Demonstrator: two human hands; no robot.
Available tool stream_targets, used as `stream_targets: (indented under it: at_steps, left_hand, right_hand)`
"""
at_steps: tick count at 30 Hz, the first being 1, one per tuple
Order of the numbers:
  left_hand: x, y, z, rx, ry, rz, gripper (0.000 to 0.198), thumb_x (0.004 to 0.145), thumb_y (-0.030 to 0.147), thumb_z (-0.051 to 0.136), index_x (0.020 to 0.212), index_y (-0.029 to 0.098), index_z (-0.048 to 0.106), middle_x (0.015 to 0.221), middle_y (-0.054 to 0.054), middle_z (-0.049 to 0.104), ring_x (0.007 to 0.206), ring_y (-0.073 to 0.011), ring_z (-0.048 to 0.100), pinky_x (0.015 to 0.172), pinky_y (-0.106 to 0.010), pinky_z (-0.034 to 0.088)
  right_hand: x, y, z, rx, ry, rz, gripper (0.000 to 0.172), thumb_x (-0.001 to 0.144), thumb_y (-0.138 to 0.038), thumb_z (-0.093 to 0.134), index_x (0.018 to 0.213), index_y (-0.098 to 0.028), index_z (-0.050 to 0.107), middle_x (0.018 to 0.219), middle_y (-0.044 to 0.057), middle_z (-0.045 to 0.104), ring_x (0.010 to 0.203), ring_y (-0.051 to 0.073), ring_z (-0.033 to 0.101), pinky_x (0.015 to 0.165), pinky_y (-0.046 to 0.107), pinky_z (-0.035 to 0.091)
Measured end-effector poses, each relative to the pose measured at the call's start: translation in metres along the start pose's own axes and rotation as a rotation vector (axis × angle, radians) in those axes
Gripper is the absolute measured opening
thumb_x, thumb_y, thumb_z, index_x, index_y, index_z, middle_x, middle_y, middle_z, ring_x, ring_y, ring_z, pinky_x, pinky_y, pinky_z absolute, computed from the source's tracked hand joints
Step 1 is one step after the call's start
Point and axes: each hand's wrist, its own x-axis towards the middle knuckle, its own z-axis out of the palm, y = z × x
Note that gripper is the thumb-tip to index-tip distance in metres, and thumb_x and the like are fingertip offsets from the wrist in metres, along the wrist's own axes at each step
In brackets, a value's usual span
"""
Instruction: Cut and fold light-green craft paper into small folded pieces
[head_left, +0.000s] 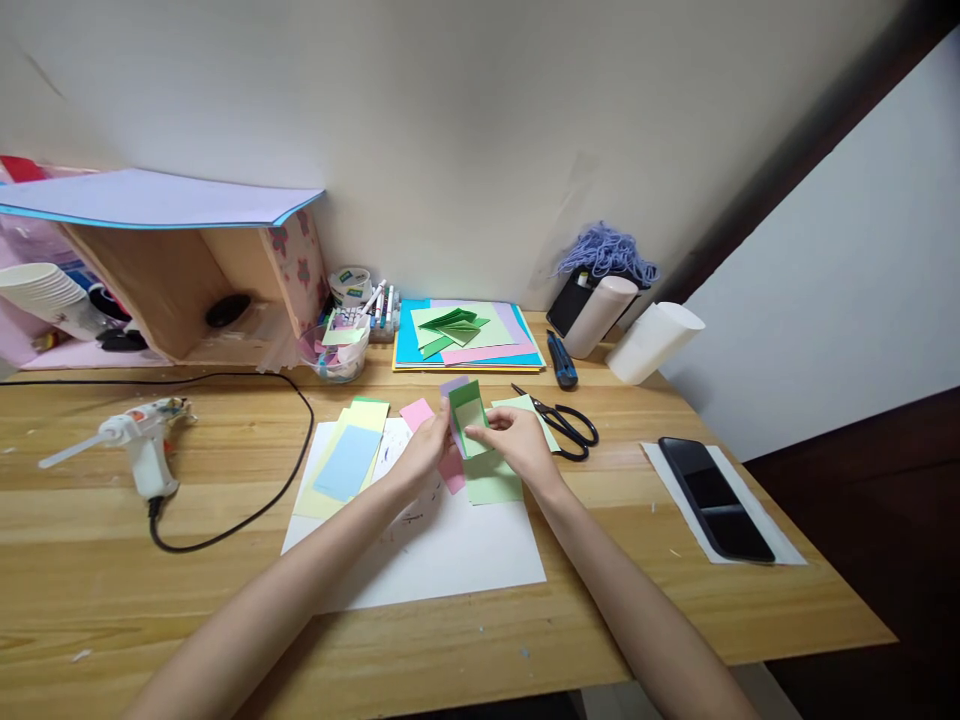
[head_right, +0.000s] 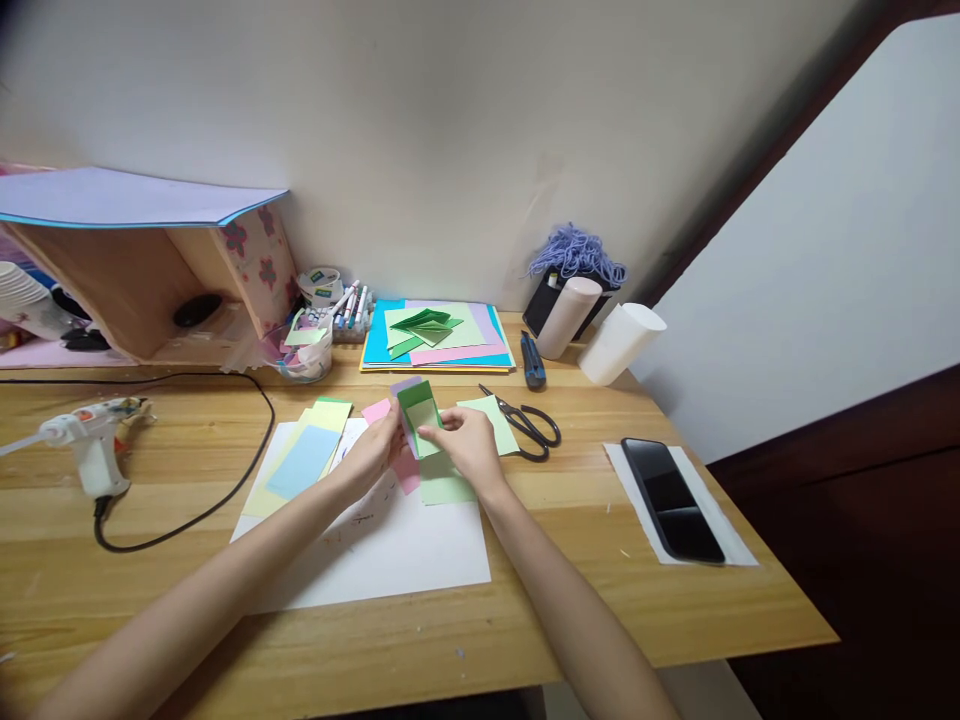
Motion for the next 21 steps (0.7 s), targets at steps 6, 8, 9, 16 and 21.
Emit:
stream_targets:
  at_steps: [6, 8, 9, 16, 21]
  left_hand:
    - [0.0, -0.004, 0.003, 0.053, 0.068, 0.044, 0.043, 0.074, 0.05, 0.057, 0.099, 0.014, 0.058, 0.095, -0.008, 0.063, 0.093, -0.022, 0.056, 0.083, -0.036, 0.042]
    - [0.001, -0.008, 0.002, 0.044, 0.087, 0.065, 0.042, 0.074, 0.048, 0.057, 0.098, 0.013, 0.058, 0.092, -0.009, 0.064, 0.089, -0.0218, 0.057, 0.081, -0.036, 0.043]
    - [0.001, -0.009, 0.002, 0.038, 0.094, 0.069, 0.042, 0.075, 0.048, 0.056, 0.098, 0.013, 0.058, 0.09, -0.009, 0.064, 0.088, -0.0216, 0.058, 0.079, -0.035, 0.043]
    - [-0.002, -0.004, 0.006, -0.095, 0.066, 0.054, 0.041, 0.075, 0.042, 0.059, 0.104, 0.013, 0.058, 0.095, -0.01, 0.065, 0.091, -0.0222, 0.058, 0.08, -0.035, 0.043]
    - [-0.003, 0.001, 0.008, -0.209, 0.023, 0.097, 0.037, 0.077, 0.039, 0.058, 0.102, 0.013, 0.06, 0.1, -0.011, 0.064, 0.095, -0.0216, 0.057, 0.084, -0.033, 0.041]
  right_hand:
    - [-0.006, -0.004, 0.008, -0.021, 0.064, -0.073, 0.026, 0.06, -0.037, 0.068, 0.071, -0.014, 0.065, 0.07, 0.006, 0.067, 0.067, 0.02, 0.061, 0.059, 0.027, 0.046]
    - [-0.009, -0.005, 0.011, -0.009, 0.086, -0.097, 0.025, 0.061, -0.037, 0.068, 0.072, -0.015, 0.063, 0.07, 0.005, 0.067, 0.065, 0.018, 0.061, 0.057, 0.026, 0.046]
    - [-0.011, -0.006, 0.012, -0.006, 0.098, -0.105, 0.024, 0.061, -0.037, 0.067, 0.073, -0.016, 0.061, 0.069, 0.004, 0.066, 0.064, 0.018, 0.061, 0.056, 0.025, 0.046]
    - [-0.015, -0.007, 0.012, -0.209, 0.148, -0.29, 0.014, 0.069, -0.027, 0.064, 0.078, -0.02, 0.055, 0.068, -0.001, 0.06, 0.061, 0.014, 0.055, 0.058, 0.025, 0.044]
    - [-0.018, -0.008, 0.012, -0.416, 0.191, -0.531, 0.01, 0.076, -0.023, 0.058, 0.085, -0.021, 0.056, 0.085, 0.006, 0.059, 0.083, 0.022, 0.053, 0.074, 0.035, 0.043]
